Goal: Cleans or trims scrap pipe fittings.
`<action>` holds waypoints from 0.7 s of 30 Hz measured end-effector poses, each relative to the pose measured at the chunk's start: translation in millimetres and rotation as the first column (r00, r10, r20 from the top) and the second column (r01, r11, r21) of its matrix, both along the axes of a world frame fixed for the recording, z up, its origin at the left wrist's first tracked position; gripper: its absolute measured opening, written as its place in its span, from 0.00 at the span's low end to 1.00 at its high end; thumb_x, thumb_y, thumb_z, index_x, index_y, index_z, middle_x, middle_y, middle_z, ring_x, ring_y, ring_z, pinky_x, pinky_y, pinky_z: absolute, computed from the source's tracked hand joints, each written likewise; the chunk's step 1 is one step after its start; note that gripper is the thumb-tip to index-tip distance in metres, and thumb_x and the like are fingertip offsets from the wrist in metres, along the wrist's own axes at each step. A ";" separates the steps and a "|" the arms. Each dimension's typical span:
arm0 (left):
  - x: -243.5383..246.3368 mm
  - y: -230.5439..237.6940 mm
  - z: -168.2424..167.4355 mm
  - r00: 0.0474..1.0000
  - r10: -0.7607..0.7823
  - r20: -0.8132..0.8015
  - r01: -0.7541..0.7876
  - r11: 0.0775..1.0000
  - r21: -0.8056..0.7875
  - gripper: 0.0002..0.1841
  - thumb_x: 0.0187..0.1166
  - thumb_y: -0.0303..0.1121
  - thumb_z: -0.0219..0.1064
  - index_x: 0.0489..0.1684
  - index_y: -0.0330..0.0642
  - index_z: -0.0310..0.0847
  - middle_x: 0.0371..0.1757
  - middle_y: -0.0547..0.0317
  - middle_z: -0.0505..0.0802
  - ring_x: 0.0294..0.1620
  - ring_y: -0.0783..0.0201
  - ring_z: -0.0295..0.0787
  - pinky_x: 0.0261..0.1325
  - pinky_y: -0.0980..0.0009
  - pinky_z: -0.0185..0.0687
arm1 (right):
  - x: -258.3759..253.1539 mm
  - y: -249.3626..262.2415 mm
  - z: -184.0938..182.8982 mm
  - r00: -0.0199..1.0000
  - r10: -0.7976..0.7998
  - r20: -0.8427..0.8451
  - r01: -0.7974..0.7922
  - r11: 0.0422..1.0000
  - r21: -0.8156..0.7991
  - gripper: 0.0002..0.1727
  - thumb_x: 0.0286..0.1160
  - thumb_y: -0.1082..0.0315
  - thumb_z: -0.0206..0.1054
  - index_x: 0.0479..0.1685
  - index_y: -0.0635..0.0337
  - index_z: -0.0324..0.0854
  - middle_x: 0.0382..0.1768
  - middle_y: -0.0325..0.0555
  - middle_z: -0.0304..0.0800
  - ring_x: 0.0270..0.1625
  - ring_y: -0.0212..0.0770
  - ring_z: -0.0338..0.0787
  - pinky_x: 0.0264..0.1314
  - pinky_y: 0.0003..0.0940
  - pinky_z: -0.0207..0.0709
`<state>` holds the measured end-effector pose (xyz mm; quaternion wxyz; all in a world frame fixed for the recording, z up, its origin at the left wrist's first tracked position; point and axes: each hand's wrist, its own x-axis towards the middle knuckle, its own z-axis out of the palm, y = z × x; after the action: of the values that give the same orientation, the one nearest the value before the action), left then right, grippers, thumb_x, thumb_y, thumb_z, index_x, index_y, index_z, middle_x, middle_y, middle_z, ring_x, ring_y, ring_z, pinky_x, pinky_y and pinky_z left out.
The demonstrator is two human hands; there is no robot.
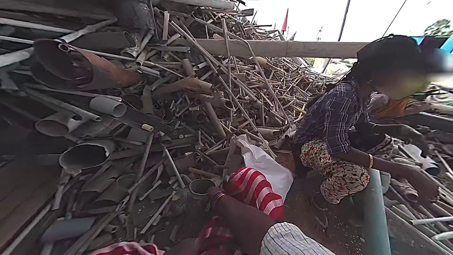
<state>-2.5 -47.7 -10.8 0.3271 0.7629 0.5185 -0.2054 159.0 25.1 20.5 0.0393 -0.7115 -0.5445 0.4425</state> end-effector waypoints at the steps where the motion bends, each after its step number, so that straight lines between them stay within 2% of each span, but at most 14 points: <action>1: 1.4 4.5 0.9 1.000 0.003 0.015 -0.003 0.999 -0.045 0.40 0.95 0.54 0.32 0.64 0.24 0.82 0.68 0.25 0.85 0.75 0.31 0.79 0.77 0.33 0.65 | -0.5 -6.6 2.7 1.000 -0.024 -0.003 0.024 1.000 0.015 0.23 0.91 0.68 0.54 0.77 0.75 0.71 0.81 0.68 0.72 0.85 0.61 0.70 0.85 0.58 0.61; 4: 8.8 18.7 -4.2 1.000 -0.021 -0.001 0.021 0.998 -0.064 0.37 0.95 0.55 0.39 0.63 0.27 0.83 0.68 0.30 0.86 0.75 0.36 0.80 0.77 0.38 0.68 | -1.4 -18.8 -3.9 0.946 -0.290 -0.146 0.300 0.952 0.053 0.24 0.93 0.70 0.47 0.79 0.78 0.67 0.82 0.68 0.70 0.86 0.56 0.69 0.87 0.49 0.58; 6: 16.9 26.0 1.4 0.999 0.013 0.037 -0.012 1.000 -0.025 0.35 0.94 0.55 0.44 0.64 0.27 0.82 0.70 0.30 0.85 0.77 0.37 0.79 0.79 0.39 0.67 | 6.9 -22.0 6.3 0.949 -0.296 -0.110 0.305 0.949 0.077 0.25 0.96 0.67 0.43 0.79 0.76 0.69 0.82 0.67 0.70 0.86 0.58 0.69 0.87 0.52 0.58; 7: 20.5 28.5 8.6 0.995 0.063 0.076 -0.063 0.998 0.007 0.34 0.93 0.54 0.47 0.65 0.26 0.82 0.71 0.29 0.85 0.78 0.37 0.78 0.79 0.39 0.66 | 10.8 -24.2 15.5 0.934 -0.334 -0.125 0.346 0.934 0.086 0.25 0.97 0.65 0.43 0.79 0.75 0.70 0.80 0.67 0.73 0.84 0.57 0.72 0.86 0.52 0.60; 8: 22.0 29.4 15.4 0.981 0.132 0.139 -0.140 0.989 0.055 0.32 0.93 0.53 0.50 0.63 0.25 0.82 0.69 0.28 0.85 0.77 0.36 0.79 0.78 0.38 0.67 | 12.6 -25.8 21.4 0.890 -0.420 -0.175 0.441 0.892 0.104 0.25 0.97 0.63 0.44 0.76 0.74 0.73 0.74 0.65 0.79 0.76 0.53 0.79 0.80 0.48 0.67; 9: 22.3 29.9 22.5 0.951 0.213 0.226 -0.239 0.966 0.095 0.30 0.92 0.50 0.53 0.62 0.24 0.82 0.67 0.27 0.86 0.75 0.34 0.80 0.77 0.37 0.68 | 12.9 -25.1 23.6 0.785 -0.548 -0.289 0.594 0.798 0.101 0.24 0.95 0.61 0.48 0.69 0.74 0.76 0.58 0.59 0.83 0.56 0.46 0.82 0.63 0.42 0.74; 10: 21.9 32.9 26.2 0.905 0.276 0.323 -0.334 0.933 0.138 0.28 0.91 0.48 0.55 0.62 0.25 0.82 0.64 0.26 0.87 0.72 0.32 0.82 0.74 0.35 0.70 | 13.6 -25.4 33.4 0.671 -0.627 -0.396 0.701 0.710 0.065 0.22 0.94 0.59 0.50 0.65 0.72 0.76 0.47 0.54 0.81 0.43 0.42 0.80 0.49 0.38 0.75; 12: 17.6 39.4 29.3 0.795 0.321 0.514 -0.475 0.857 0.199 0.27 0.90 0.48 0.59 0.60 0.24 0.83 0.58 0.23 0.89 0.67 0.27 0.84 0.69 0.31 0.71 | 16.9 -28.0 58.6 0.465 -0.671 -0.577 0.804 0.593 -0.041 0.20 0.94 0.59 0.50 0.61 0.69 0.76 0.36 0.48 0.76 0.30 0.37 0.74 0.36 0.33 0.72; 14: 12.0 47.2 28.2 0.727 0.343 0.595 -0.542 0.819 0.189 0.28 0.89 0.47 0.60 0.61 0.22 0.82 0.59 0.20 0.88 0.68 0.25 0.83 0.71 0.30 0.69 | 22.9 -23.5 76.4 0.314 -0.659 -0.684 0.841 0.528 -0.122 0.16 0.94 0.58 0.49 0.49 0.62 0.73 0.24 0.40 0.69 0.18 0.32 0.69 0.21 0.26 0.68; 16: 9.6 55.7 24.2 0.792 0.358 0.495 -0.496 0.850 0.180 0.29 0.89 0.47 0.60 0.70 0.24 0.77 0.66 0.22 0.85 0.73 0.28 0.79 0.75 0.33 0.67 | 31.2 -17.1 90.6 0.238 -0.639 -0.731 0.845 0.508 -0.169 0.16 0.94 0.57 0.48 0.41 0.58 0.70 0.17 0.37 0.65 0.12 0.30 0.65 0.14 0.23 0.64; 18: 14.7 59.9 14.1 0.895 0.320 0.310 -0.390 0.899 0.200 0.34 0.86 0.50 0.62 0.82 0.31 0.68 0.77 0.27 0.78 0.81 0.32 0.72 0.81 0.34 0.61 | 39.9 -13.8 98.8 0.227 -0.614 -0.756 0.848 0.507 -0.158 0.16 0.94 0.58 0.49 0.40 0.59 0.72 0.16 0.39 0.68 0.11 0.30 0.66 0.12 0.23 0.64; 19: 19.5 60.3 8.6 0.920 0.293 0.260 -0.348 0.916 0.199 0.36 0.84 0.52 0.65 0.83 0.32 0.67 0.80 0.28 0.75 0.84 0.32 0.68 0.83 0.34 0.55 | 44.7 -12.7 101.3 0.226 -0.603 -0.765 0.851 0.505 -0.146 0.16 0.93 0.59 0.50 0.41 0.60 0.74 0.18 0.40 0.69 0.11 0.31 0.67 0.13 0.23 0.65; 21: 28.4 63.3 0.5 0.939 0.225 0.261 -0.282 0.937 0.206 0.35 0.83 0.53 0.66 0.81 0.34 0.72 0.78 0.29 0.78 0.82 0.32 0.70 0.82 0.33 0.59 | 55.2 -9.2 102.9 0.224 -0.583 -0.781 0.863 0.491 -0.119 0.12 0.92 0.62 0.51 0.45 0.62 0.73 0.20 0.42 0.71 0.11 0.31 0.68 0.12 0.23 0.66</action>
<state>25.9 15.6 -10.3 0.3150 0.7419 0.5919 -0.0060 214.3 15.9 123.4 0.5828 -0.6153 -0.1390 0.5122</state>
